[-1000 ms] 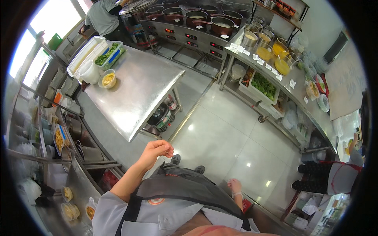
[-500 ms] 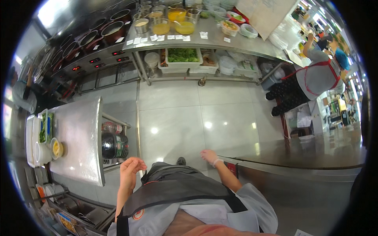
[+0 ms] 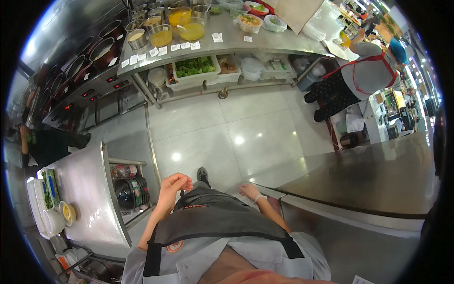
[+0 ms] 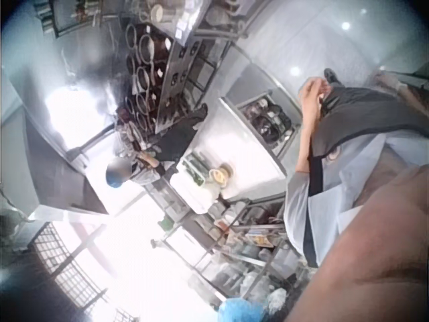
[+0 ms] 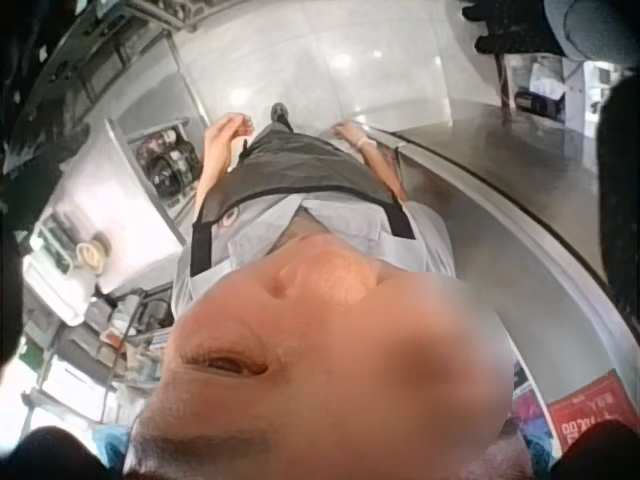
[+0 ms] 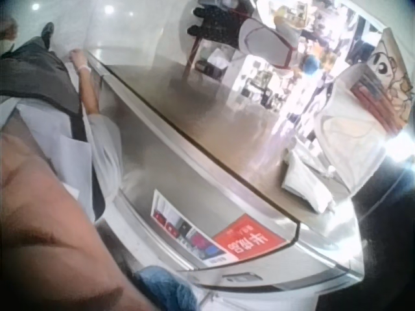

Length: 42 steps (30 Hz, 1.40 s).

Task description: The person assembles salads in a commercial kitchen by placing lettuce and chickpeas into clear plastic bowls and adding sauces with a ladle. They then place the finished bowls on a stainless steel counter.

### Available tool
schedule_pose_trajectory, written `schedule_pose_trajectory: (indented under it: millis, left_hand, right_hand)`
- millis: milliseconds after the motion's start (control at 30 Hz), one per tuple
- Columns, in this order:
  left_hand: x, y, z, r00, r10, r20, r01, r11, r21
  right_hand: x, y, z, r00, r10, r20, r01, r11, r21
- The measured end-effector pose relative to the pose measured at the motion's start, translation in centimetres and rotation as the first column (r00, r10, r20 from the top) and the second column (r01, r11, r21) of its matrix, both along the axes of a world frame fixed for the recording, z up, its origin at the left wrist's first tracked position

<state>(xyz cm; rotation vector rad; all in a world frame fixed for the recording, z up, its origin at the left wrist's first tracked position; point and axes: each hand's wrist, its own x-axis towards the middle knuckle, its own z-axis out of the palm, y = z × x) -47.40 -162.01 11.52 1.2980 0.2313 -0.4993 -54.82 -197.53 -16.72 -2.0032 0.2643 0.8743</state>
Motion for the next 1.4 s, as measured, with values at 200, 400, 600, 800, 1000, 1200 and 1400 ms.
schedule_pose_trajectory:
  millis: [200, 400, 600, 800, 1000, 1200, 1400]
  left_hand:
    - [3.7, 1.8, -1.8, 0.894, -0.284, 0.346, 0.012, 0.788, 0.616]
    - [3.1, 4.2, -3.9, 0.938, -0.214, 0.271, -0.025, 0.74, 0.672]
    - [1.7, 6.1, -4.9, 0.97, -0.126, 0.209, -0.054, 0.723, 0.689]
    - [-2.5, 8.8, -5.0, 0.978, 0.042, 0.202, -0.181, 0.646, 0.741]
    - [-9.0, 8.7, -5.6, 0.97, 0.129, 0.204, -0.24, 0.6, 0.763]
    - [-15.0, 7.2, -5.6, 0.978, 0.163, 0.131, -0.202, 0.573, 0.794]
    - [-16.5, 7.0, -5.3, 0.982, 0.098, 0.161, -0.188, 0.566, 0.803]
  right_hand:
    - [2.8, -2.6, 3.0, 0.999, -0.025, 0.029, 0.031, 0.973, -0.227]
    - [4.6, -6.7, -0.7, 0.952, -0.274, -0.135, 0.265, 0.961, -0.08]
    - [5.4, -8.5, -0.5, 0.939, 0.337, 0.07, -0.303, 0.906, -0.295]
    - [5.2, -5.7, 2.4, 0.98, 0.028, -0.195, -0.049, 0.994, -0.101]
    - [5.1, -2.7, 0.6, 0.98, -0.062, -0.189, 0.052, 0.997, -0.054]
    - [1.9, -0.6, 1.6, 0.976, 0.006, -0.218, 0.011, 0.997, 0.077]
    - [-0.8, -0.9, 2.6, 0.964, -0.019, -0.266, 0.04, 0.996, 0.074]
